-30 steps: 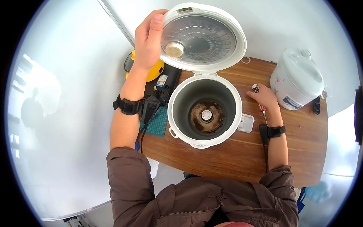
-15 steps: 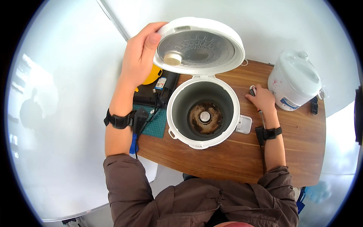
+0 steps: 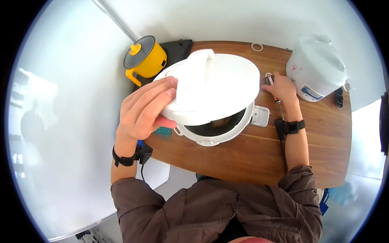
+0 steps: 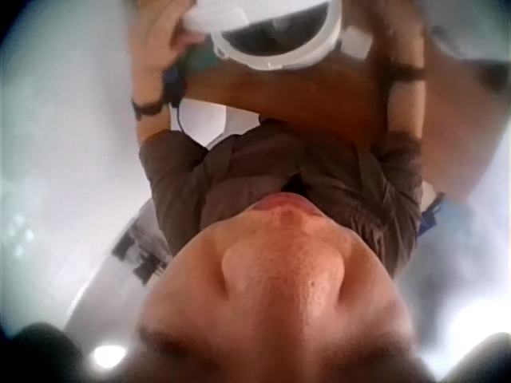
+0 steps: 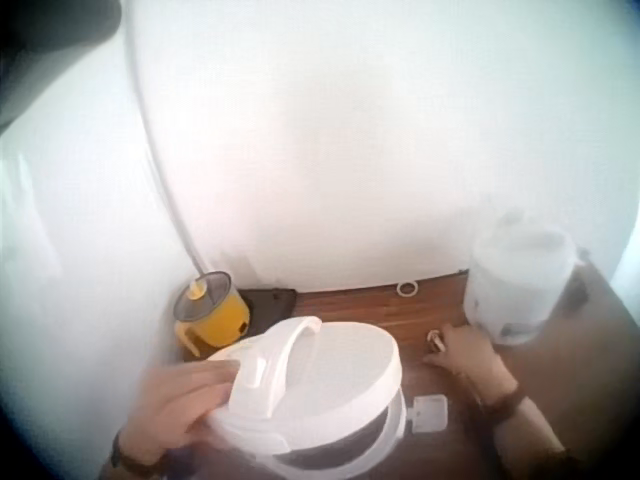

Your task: The person disassembles two rice cookers on a wooden table. They remove the lids, unscrew and detach the steam valves, and use a screwdriver to pry off the side handles and open the main bodies.

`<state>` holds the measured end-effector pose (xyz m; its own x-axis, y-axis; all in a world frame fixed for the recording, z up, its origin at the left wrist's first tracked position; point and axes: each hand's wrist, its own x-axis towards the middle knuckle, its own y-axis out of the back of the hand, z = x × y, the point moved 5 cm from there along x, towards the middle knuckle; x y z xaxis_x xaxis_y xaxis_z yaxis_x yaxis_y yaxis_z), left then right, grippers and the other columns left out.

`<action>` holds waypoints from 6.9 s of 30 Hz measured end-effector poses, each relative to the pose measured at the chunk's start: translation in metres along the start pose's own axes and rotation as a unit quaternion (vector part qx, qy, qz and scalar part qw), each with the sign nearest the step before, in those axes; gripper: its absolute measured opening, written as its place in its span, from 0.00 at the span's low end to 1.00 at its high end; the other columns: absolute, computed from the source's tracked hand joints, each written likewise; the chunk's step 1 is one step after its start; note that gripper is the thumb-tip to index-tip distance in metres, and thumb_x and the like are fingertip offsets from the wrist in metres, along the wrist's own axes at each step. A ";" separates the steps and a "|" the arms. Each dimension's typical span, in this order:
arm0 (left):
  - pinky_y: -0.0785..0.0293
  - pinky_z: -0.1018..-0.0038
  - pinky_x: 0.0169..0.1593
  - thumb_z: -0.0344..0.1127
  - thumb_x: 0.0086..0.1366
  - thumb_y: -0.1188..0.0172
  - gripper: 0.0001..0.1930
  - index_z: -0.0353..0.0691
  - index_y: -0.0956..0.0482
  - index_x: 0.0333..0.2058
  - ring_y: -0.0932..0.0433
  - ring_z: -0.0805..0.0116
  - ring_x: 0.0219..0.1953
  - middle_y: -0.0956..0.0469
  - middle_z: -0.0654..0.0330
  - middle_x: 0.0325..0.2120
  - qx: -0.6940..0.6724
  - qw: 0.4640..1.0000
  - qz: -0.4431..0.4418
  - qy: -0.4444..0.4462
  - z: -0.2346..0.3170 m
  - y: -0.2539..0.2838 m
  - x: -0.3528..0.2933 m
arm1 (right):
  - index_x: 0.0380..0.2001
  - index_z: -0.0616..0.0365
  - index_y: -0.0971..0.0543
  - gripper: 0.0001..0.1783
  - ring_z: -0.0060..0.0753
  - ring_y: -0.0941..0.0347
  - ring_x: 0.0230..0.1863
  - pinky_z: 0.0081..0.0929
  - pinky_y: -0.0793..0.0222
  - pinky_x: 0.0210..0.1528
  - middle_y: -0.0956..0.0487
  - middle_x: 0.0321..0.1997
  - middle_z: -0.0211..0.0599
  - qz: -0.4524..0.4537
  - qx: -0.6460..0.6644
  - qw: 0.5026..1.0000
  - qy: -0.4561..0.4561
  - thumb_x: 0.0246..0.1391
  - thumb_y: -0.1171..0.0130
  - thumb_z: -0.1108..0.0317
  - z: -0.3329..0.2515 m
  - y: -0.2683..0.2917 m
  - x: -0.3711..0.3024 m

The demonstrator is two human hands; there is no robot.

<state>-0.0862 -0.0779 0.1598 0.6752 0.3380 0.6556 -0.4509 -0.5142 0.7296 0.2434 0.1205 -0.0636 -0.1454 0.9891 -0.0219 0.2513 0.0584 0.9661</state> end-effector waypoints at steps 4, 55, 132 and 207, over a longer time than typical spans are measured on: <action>0.12 0.63 0.43 0.49 0.62 0.33 0.26 0.30 0.22 0.46 0.14 0.48 0.43 0.15 0.45 0.41 0.023 1.000 -0.004 -0.009 0.014 -0.002 -0.010 | 0.48 0.58 0.21 0.35 0.53 0.16 0.43 0.46 0.21 0.43 0.14 0.39 0.49 -0.020 0.007 1.000 -0.023 0.46 0.26 0.42 0.000 0.003 -0.003; 0.13 0.57 0.50 0.48 0.71 0.42 0.22 0.30 0.24 0.46 0.14 0.46 0.46 0.16 0.41 0.43 0.088 0.996 0.015 0.007 0.040 -0.022 -0.044 | 0.46 0.59 0.16 0.35 0.47 0.20 0.50 0.38 0.23 0.51 0.17 0.49 0.40 0.272 0.240 0.811 0.459 0.39 0.24 0.45 -0.131 0.147 -0.119; 0.25 0.54 0.47 0.26 0.71 0.53 0.11 0.32 0.28 0.50 0.21 0.36 0.42 0.22 0.40 0.41 -0.015 0.994 0.015 0.110 -0.068 0.012 0.083 | 0.63 0.65 0.30 0.23 0.53 0.19 0.47 0.42 0.24 0.49 0.17 0.43 0.58 0.165 0.159 0.875 0.428 0.68 0.46 0.67 -0.209 0.247 -0.079; 0.25 0.65 0.37 0.39 0.75 0.43 0.15 0.29 0.22 0.39 0.19 0.52 0.31 0.20 0.44 0.28 -0.059 0.967 0.102 0.227 -0.074 0.011 0.088 | 0.57 0.57 0.23 0.17 0.46 0.21 0.42 0.32 0.25 0.43 0.18 0.49 0.46 0.387 0.288 0.778 0.403 0.67 0.44 0.69 -0.141 0.200 -0.052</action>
<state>-0.0751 0.0039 0.2398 0.2511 0.5638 0.7868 -0.6287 -0.5230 0.5755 0.1666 0.0619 0.1673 -0.2313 0.3648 0.9019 0.9153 -0.2327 0.3289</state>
